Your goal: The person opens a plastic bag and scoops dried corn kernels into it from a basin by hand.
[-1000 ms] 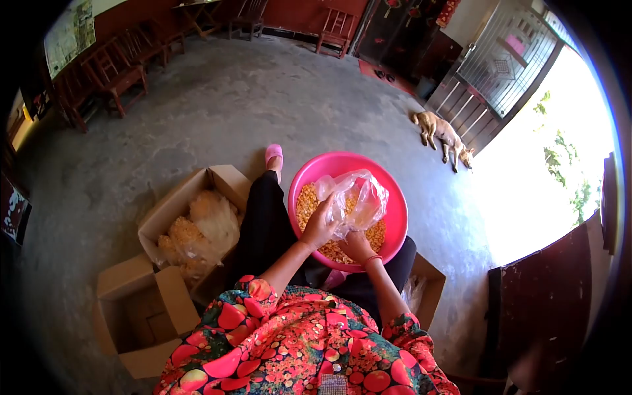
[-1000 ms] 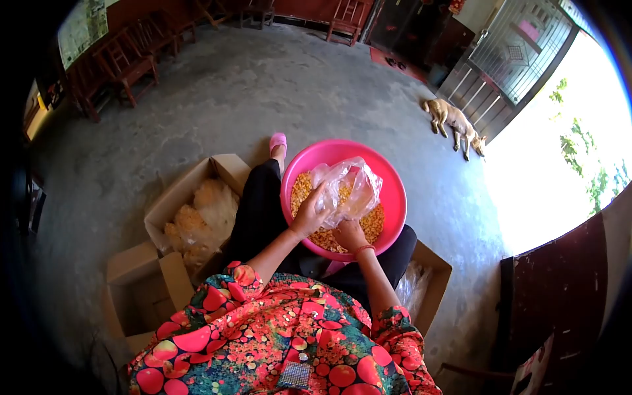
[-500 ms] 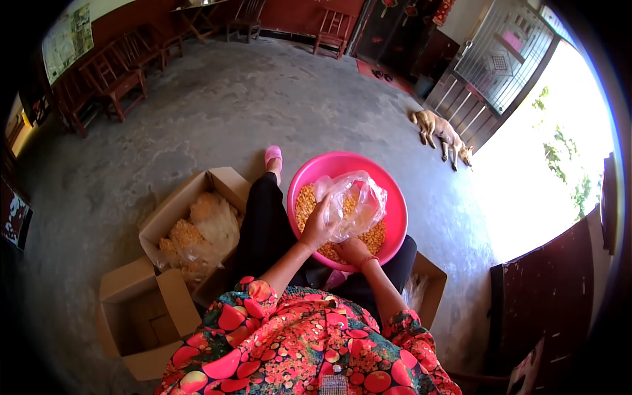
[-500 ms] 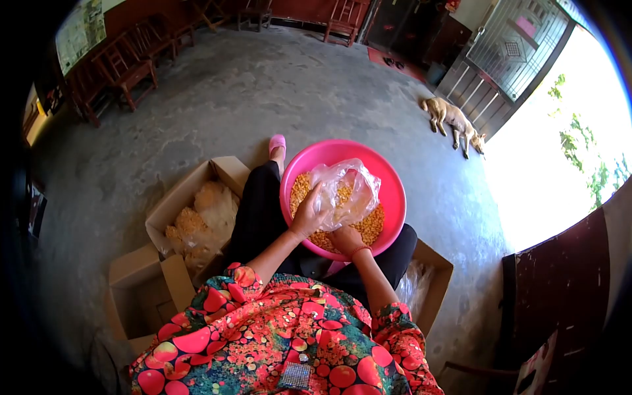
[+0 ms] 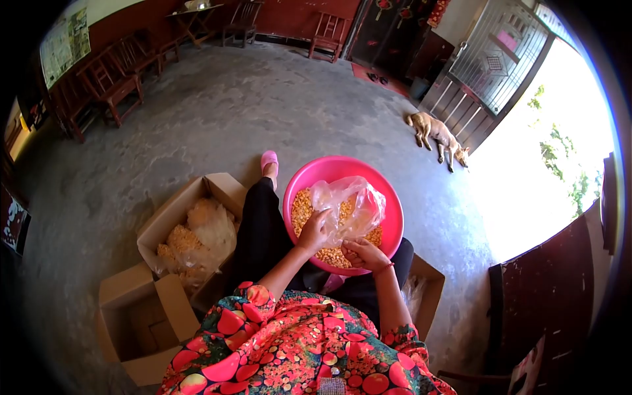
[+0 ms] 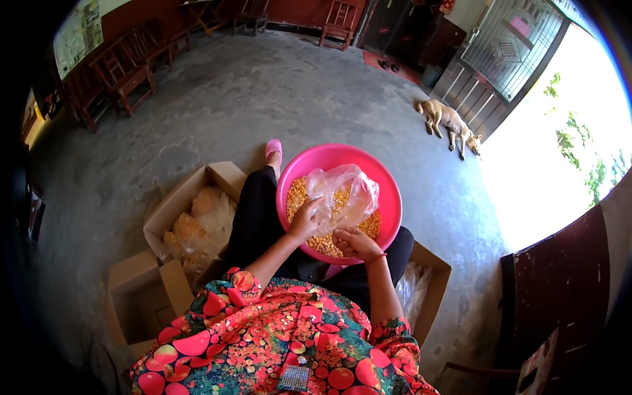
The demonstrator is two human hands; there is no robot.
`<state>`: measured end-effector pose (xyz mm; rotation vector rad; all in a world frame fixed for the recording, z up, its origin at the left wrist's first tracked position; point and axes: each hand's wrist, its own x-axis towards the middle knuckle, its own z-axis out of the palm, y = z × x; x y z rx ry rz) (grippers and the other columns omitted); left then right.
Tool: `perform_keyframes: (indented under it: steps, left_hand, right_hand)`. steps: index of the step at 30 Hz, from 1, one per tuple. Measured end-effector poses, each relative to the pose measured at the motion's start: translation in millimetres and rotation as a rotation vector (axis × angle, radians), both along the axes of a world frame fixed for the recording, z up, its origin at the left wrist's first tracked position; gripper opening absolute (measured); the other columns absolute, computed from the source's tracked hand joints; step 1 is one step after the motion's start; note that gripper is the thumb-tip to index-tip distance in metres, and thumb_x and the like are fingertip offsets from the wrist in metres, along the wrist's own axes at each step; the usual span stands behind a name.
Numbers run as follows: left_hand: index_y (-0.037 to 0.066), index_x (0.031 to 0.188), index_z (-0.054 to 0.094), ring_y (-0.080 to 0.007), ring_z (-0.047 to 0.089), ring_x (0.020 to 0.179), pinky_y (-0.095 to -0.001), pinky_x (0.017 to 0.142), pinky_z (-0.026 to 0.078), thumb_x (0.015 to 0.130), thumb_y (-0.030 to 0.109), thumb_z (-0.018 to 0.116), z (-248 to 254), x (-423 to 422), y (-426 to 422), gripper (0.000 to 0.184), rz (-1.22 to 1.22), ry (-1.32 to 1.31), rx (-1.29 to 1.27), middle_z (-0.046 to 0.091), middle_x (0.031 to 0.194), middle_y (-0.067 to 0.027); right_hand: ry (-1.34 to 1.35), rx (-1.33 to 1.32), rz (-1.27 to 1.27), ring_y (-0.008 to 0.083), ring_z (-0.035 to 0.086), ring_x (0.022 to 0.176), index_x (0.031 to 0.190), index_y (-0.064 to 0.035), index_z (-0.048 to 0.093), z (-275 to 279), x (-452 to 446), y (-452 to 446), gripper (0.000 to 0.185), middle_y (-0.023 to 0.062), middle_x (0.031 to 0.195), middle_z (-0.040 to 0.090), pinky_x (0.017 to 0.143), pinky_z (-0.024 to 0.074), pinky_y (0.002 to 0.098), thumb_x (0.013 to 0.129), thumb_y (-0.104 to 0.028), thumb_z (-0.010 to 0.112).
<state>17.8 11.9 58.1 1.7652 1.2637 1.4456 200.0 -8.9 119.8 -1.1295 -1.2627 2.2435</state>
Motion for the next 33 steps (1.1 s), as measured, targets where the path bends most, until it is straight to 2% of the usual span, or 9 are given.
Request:
perform_keyframes:
  steps: [6,10,13,17,20,24,28,31,33]
  left_hand:
    - [-0.001,0.110,0.049,-0.0316,0.050,0.100,-0.0338,0.085,0.040,0.065,-0.008,0.045,-2,2,0,0.046,0.030,-0.019,-0.014,0.052,0.105,-0.0192]
    - [-0.002,0.111,0.048,-0.0322,0.049,0.101,-0.0340,0.087,0.040,0.065,-0.007,0.045,-4,3,0,0.047,0.023,-0.112,-0.045,0.051,0.105,-0.0201]
    - [-0.003,0.111,0.047,-0.0346,0.048,0.101,-0.0347,0.088,0.038,0.067,-0.005,0.045,-1,1,-2,0.044,0.021,-0.074,-0.037,0.050,0.105,-0.0217]
    - [-0.004,0.111,0.046,-0.0346,0.048,0.102,-0.0353,0.090,0.037,0.067,-0.004,0.046,-3,1,-3,0.044,0.053,-0.013,-0.001,0.049,0.106,-0.0220]
    - [-0.004,0.111,0.046,-0.0342,0.047,0.103,-0.0358,0.091,0.036,0.067,-0.004,0.046,1,0,-2,0.044,0.044,-0.015,-0.006,0.049,0.107,-0.0220]
    - [-0.004,0.110,0.047,-0.0332,0.049,0.100,-0.0352,0.087,0.039,0.068,-0.004,0.047,-1,0,-1,0.041,0.009,-0.106,0.030,0.050,0.105,-0.0213]
    - [-0.004,0.107,0.049,-0.0316,0.052,0.095,-0.0346,0.082,0.042,0.072,0.000,0.051,-5,3,2,0.036,0.063,-0.077,0.065,0.053,0.100,-0.0194]
    - [-0.004,0.107,0.049,-0.0307,0.054,0.094,-0.0346,0.082,0.042,0.073,0.004,0.054,0,3,1,0.035,0.061,-0.099,0.096,0.054,0.099,-0.0187]
    - [-0.003,0.107,0.049,-0.0303,0.054,0.095,-0.0344,0.082,0.042,0.073,0.006,0.056,2,3,3,0.036,0.047,-0.135,0.087,0.054,0.100,-0.0187]
  right_hand:
    - [0.105,0.018,-0.328,0.0042,0.027,0.038,0.075,-0.0064,0.050,8,-15,32,0.021,-0.0049,0.051,0.036,0.036,0.0207,0.0182,0.088,-0.021,0.044]
    - [0.150,0.162,-0.560,0.0113,0.054,0.073,0.102,-0.0021,0.055,2,-19,65,0.023,0.0060,0.084,0.056,0.057,0.0438,0.0230,0.083,-0.014,0.049]
    - [-0.705,1.064,-0.224,0.0144,0.053,0.094,0.111,-0.0026,0.052,9,-18,80,0.031,0.0059,0.103,0.057,0.077,0.0434,0.0248,0.082,-0.013,0.052]
    - [-0.295,0.600,-0.007,0.0166,0.053,0.094,0.117,-0.0057,0.047,77,-29,61,0.036,0.0058,0.103,0.056,0.078,0.0437,0.0254,0.083,-0.015,0.053]
    - [-0.235,0.783,-0.246,0.0110,0.049,0.097,0.121,-0.0076,0.043,61,-26,75,0.040,0.0042,0.109,0.052,0.076,0.0416,0.0253,0.083,-0.019,0.053]
    - [-0.617,0.914,-0.403,0.0194,0.045,0.106,0.121,-0.0035,0.042,4,9,118,0.044,0.0118,0.116,0.048,0.085,0.0408,0.0326,0.082,-0.021,0.054]
    - [-0.353,0.546,-0.408,0.0194,0.051,0.098,0.116,-0.0024,0.046,-2,29,96,0.037,0.0125,0.108,0.053,0.077,0.0459,0.0313,0.083,-0.019,0.052]
    - [-0.081,0.373,-0.753,0.0113,0.054,0.059,0.104,-0.0050,0.053,-6,43,84,0.022,0.0061,0.077,0.058,0.051,0.0455,0.0225,0.084,-0.013,0.047]
    - [-0.086,0.457,-1.009,0.0095,0.047,0.051,0.097,-0.0049,0.054,-22,58,85,0.018,0.0032,0.067,0.052,0.042,0.0407,0.0212,0.083,-0.010,0.043]
